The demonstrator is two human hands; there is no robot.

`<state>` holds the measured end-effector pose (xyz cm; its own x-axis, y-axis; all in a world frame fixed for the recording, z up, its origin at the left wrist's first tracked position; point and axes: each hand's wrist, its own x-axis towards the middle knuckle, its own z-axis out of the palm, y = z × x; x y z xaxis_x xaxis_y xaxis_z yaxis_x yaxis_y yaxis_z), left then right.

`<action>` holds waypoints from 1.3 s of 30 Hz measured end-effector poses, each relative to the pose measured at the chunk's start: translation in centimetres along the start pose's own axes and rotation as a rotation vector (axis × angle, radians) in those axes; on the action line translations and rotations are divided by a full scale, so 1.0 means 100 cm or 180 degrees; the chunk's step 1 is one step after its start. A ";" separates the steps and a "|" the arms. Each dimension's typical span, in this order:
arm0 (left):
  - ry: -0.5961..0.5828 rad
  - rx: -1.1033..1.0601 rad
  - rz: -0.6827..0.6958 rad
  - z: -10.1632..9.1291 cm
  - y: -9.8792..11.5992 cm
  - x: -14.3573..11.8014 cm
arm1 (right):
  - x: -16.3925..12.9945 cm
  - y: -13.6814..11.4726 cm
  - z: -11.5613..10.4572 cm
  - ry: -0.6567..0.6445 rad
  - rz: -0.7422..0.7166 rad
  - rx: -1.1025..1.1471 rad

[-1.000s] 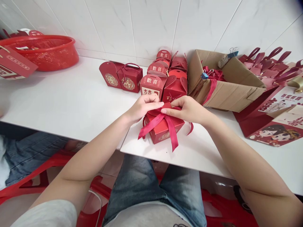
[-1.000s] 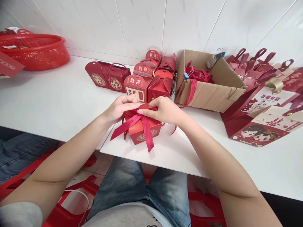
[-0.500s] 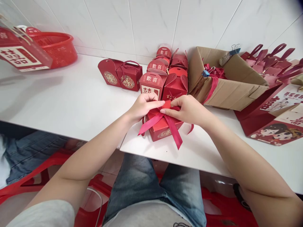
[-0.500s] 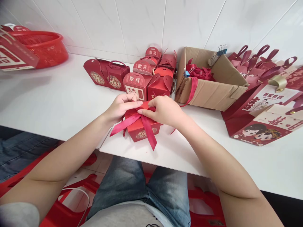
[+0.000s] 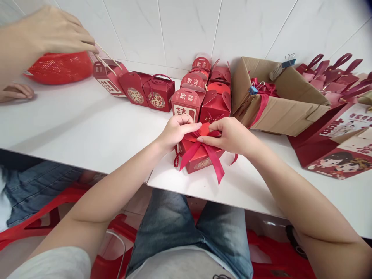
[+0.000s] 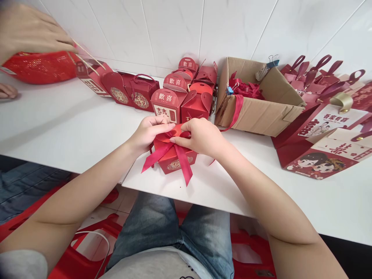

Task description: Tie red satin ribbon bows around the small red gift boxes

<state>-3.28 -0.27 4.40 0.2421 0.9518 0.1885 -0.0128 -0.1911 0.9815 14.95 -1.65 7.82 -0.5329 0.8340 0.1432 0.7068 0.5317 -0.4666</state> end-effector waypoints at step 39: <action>0.0206 -0.0568 -0.0307 -0.002 0.000 -0.002 | -0.003 -0.008 0.009 0.0268 0.0216 -0.0315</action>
<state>-3.49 -0.41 4.41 0.1876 0.9782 0.0894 -0.1656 -0.0582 0.9845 14.14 -2.49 7.35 -0.4442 0.8758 0.1889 0.7846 0.4821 -0.3899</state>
